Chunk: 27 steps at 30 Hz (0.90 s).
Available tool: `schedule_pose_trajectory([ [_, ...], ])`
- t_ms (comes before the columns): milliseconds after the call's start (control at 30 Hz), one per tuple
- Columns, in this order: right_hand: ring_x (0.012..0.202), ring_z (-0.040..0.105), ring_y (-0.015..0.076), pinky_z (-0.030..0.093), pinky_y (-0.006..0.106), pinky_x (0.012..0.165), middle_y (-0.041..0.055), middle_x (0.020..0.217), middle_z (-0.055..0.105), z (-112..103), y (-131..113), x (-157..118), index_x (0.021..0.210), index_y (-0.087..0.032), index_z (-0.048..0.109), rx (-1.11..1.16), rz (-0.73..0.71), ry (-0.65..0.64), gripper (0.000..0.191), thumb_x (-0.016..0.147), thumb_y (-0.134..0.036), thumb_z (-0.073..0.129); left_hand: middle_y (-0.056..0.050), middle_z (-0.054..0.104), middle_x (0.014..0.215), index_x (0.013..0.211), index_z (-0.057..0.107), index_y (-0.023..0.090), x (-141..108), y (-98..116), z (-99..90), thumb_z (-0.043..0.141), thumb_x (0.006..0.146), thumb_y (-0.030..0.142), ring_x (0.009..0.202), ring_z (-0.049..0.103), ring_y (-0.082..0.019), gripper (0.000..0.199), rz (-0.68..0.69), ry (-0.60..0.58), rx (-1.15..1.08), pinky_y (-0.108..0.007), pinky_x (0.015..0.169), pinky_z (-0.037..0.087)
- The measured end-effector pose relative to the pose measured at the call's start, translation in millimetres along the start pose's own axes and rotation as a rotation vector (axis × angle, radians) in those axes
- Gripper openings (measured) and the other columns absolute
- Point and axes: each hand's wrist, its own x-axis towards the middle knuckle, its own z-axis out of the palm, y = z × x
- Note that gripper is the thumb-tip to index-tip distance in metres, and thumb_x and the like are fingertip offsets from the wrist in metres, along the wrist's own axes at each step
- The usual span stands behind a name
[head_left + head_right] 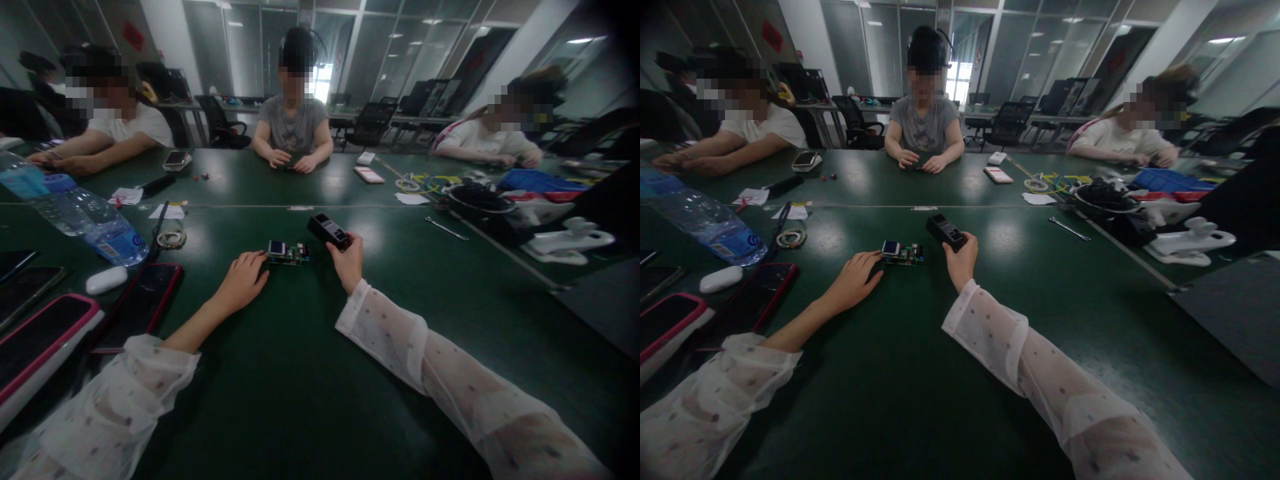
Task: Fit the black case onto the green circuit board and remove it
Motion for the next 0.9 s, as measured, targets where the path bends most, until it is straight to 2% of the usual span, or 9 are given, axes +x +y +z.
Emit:
schedule_pose_trajectory([
  [67,0.107,0.061,0.0271,0.050,0.051,0.098,0.0129,0.117,0.058,0,-9,-1,0.123,-0.018,0.044,0.116,0.053,0.036,0.054,0.079,-0.034,0.070,-0.013,0.051,0.142,0.136,0.047,0.014,0,0,0.4,0.041,0.101,0.035,0.132,0.044,-0.028,0.041,-0.001,0.005,-0.003,-0.049,0.106,0.041],
  [200,0.116,0.060,0.0251,0.051,0.046,0.102,0.0105,0.128,0.055,-2,-35,-7,0.129,-0.024,0.044,0.244,-0.095,-0.021,0.054,0.083,-0.040,0.068,-0.014,0.051,0.141,0.134,0.048,0.014,0,-1,2.3,0.042,0.100,0.033,0.131,0.045,-0.028,0.039,0.010,0.024,0.007,-0.048,0.104,0.043],
  [333,0.119,0.059,0.0262,0.050,0.047,0.104,0.0096,0.128,0.057,-3,-51,-15,0.133,-0.026,0.045,0.235,-0.202,-0.169,0.056,0.084,-0.040,0.069,-0.014,0.052,0.140,0.133,0.048,0.016,1,-2,3.8,0.042,0.100,0.033,0.130,0.046,-0.029,0.038,0.023,0.039,0.009,-0.049,0.102,0.044],
  [567,0.119,0.060,0.0277,0.051,0.049,0.105,0.0100,0.126,0.060,-5,-60,-21,0.133,-0.025,0.049,0.227,-0.257,-0.352,0.056,0.083,-0.038,0.071,-0.014,0.052,0.139,0.134,0.047,0.017,0,-4,5.9,0.042,0.100,0.033,0.130,0.046,-0.028,0.039,0.033,0.052,0.003,-0.049,0.103,0.043],
  [800,0.119,0.061,0.0264,0.050,0.048,0.107,0.0106,0.128,0.060,-6,-61,-20,0.134,-0.024,0.047,0.220,-0.221,-0.412,0.056,0.084,-0.036,0.070,-0.014,0.052,0.140,0.136,0.046,0.017,-1,-3,4.9,0.041,0.100,0.033,0.130,0.046,-0.028,0.040,0.031,0.045,-0.014,-0.049,0.103,0.042],
  [900,0.119,0.061,0.0261,0.050,0.048,0.106,0.0111,0.131,0.059,-5,-58,-19,0.136,-0.024,0.046,0.213,-0.198,-0.453,0.057,0.085,-0.035,0.068,-0.017,0.048,0.143,0.143,0.037,0.014,-1,-2,4.1,0.041,0.100,0.035,0.132,0.044,-0.029,0.049,-0.002,0.054,-0.021,-0.049,0.105,0.041],
])
